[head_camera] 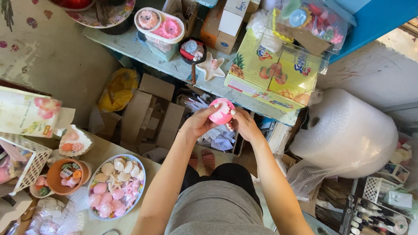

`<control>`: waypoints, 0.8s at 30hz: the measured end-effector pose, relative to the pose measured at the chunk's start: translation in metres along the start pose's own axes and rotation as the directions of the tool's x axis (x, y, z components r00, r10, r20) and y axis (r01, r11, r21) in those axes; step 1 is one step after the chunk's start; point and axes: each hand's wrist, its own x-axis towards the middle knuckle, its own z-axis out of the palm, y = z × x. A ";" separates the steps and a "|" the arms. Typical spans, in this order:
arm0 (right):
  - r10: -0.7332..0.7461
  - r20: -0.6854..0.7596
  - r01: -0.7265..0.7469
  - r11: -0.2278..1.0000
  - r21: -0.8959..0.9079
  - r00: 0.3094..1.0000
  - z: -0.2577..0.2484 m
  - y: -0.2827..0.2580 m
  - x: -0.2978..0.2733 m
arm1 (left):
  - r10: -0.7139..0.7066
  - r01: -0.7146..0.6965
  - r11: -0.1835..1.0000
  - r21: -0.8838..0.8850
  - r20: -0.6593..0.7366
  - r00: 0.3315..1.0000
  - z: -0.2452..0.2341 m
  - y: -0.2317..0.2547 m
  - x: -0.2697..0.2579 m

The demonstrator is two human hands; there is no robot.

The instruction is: Pouring melted wax into molds and preparing decorative candles.

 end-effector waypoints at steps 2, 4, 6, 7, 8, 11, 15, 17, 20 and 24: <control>0.004 -0.048 -0.008 0.998 -0.069 0.999 -0.002 0.004 0.003 | 0.060 -0.057 0.994 0.088 -0.030 0.998 0.009 0.005 -0.006; 0.060 -0.210 -0.114 0.961 -0.254 0.976 -0.003 0.008 0.004 | 0.229 -0.185 0.928 0.322 -0.105 0.968 0.015 0.006 -0.011; 0.074 -0.220 -0.131 0.958 -0.254 0.973 0.003 0.004 0.002 | 0.249 -0.202 0.916 0.346 -0.098 0.964 0.018 0.005 -0.013; 0.087 -0.229 -0.146 0.956 -0.256 0.970 0.006 0.000 0.001 | 0.271 -0.221 0.903 0.369 -0.089 0.958 0.021 0.006 -0.014; 0.086 -0.227 -0.144 0.956 -0.257 0.970 0.006 -0.001 0.000 | 0.273 -0.223 0.902 0.369 -0.089 0.958 0.021 0.006 -0.015; 0.045 -0.149 -0.075 0.977 -0.200 0.988 0.006 -0.004 -0.004 | 0.202 -0.179 0.945 0.273 -0.059 0.978 0.019 0.009 -0.016; 0.055 -0.044 -0.061 0.989 -0.136 0.997 0.003 -0.009 -0.009 | 0.067 -0.062 0.988 0.143 -0.031 0.997 0.013 0.009 -0.014; 0.069 -0.015 -0.070 0.991 -0.112 0.998 0.000 -0.009 -0.011 | 0.034 -0.033 0.994 0.102 -0.005 0.999 0.012 0.009 -0.015; 0.065 0.063 -0.058 0.993 -0.099 0.996 -0.010 -0.006 -0.013 | 0.009 -0.013 0.997 0.076 0.042 0.999 0.013 0.007 -0.015; 0.062 0.126 -0.041 0.986 -0.162 0.990 -0.026 0.002 -0.010 | -0.018 0.016 0.997 0.072 0.034 0.999 0.012 0.000 -0.012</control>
